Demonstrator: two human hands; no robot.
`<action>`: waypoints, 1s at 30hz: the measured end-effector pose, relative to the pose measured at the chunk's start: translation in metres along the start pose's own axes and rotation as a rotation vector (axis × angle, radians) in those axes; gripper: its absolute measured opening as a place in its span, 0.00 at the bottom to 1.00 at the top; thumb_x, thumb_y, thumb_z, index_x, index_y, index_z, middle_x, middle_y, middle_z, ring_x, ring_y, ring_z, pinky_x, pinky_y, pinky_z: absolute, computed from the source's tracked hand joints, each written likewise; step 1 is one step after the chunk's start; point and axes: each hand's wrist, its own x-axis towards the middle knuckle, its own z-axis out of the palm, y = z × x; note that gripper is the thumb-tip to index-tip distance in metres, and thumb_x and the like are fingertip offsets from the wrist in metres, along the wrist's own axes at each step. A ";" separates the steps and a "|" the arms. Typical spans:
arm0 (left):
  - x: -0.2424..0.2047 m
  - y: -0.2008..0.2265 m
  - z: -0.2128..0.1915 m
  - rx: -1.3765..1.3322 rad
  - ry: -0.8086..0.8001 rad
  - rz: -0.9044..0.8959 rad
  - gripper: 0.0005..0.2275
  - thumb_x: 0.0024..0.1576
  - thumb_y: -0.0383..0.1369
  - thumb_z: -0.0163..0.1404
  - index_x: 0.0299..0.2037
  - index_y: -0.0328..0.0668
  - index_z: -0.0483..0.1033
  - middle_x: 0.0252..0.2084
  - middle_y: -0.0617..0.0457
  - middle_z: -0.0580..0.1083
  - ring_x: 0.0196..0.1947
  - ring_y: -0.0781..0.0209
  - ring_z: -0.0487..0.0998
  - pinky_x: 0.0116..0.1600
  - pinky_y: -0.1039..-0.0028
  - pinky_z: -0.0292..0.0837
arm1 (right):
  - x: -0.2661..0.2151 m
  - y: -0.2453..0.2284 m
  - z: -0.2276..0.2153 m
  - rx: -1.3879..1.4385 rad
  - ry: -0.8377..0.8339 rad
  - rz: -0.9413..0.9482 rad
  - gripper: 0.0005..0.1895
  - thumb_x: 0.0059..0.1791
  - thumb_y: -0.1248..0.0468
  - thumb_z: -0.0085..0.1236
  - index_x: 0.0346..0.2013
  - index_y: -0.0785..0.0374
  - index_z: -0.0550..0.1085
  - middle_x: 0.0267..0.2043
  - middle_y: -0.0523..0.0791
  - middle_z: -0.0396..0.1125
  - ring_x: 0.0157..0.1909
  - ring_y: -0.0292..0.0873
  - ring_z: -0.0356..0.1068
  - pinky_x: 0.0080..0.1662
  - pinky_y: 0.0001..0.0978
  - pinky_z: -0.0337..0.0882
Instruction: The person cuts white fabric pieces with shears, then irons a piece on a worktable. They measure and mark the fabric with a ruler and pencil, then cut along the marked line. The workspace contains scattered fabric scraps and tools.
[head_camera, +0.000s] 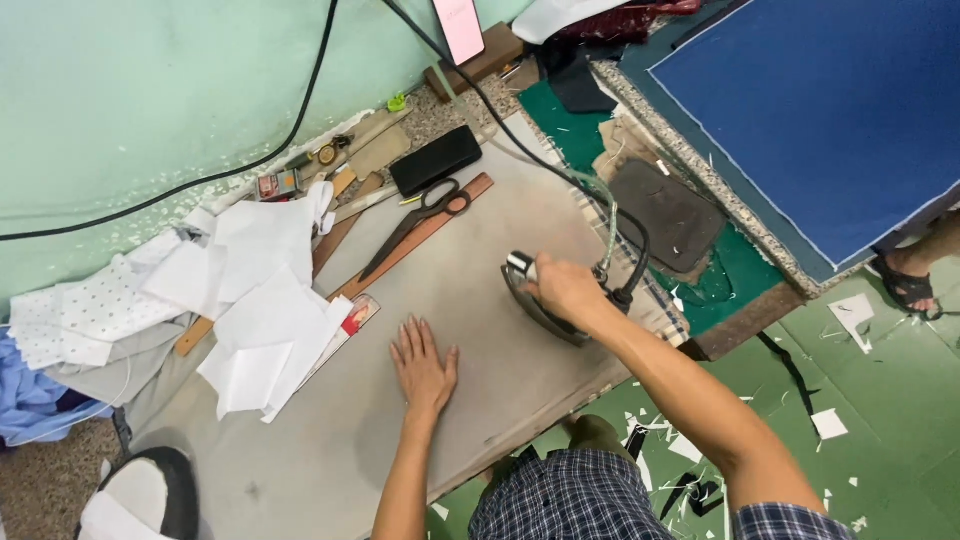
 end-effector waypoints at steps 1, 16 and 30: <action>0.004 0.004 0.000 -0.004 0.002 0.007 0.35 0.65 0.55 0.31 0.76 0.39 0.44 0.79 0.38 0.40 0.78 0.42 0.35 0.75 0.45 0.23 | -0.015 0.010 0.006 -0.003 0.005 0.006 0.21 0.54 0.48 0.52 0.47 0.64 0.68 0.42 0.59 0.74 0.48 0.61 0.77 0.48 0.53 0.77; 0.020 0.214 -0.052 -0.073 -0.147 0.277 0.38 0.62 0.61 0.28 0.75 0.39 0.46 0.79 0.38 0.40 0.79 0.40 0.32 0.76 0.45 0.23 | -0.068 0.178 -0.067 -0.048 -0.202 0.295 0.36 0.50 0.35 0.51 0.57 0.61 0.68 0.54 0.63 0.73 0.60 0.65 0.72 0.59 0.56 0.73; -0.015 0.115 0.013 0.039 -0.020 0.128 0.32 0.63 0.56 0.19 0.75 0.52 0.44 0.79 0.51 0.41 0.78 0.50 0.36 0.75 0.51 0.28 | 0.112 0.296 -0.011 -0.766 0.993 0.006 0.36 0.46 0.33 0.66 0.50 0.60 0.75 0.47 0.52 0.68 0.47 0.54 0.67 0.45 0.42 0.70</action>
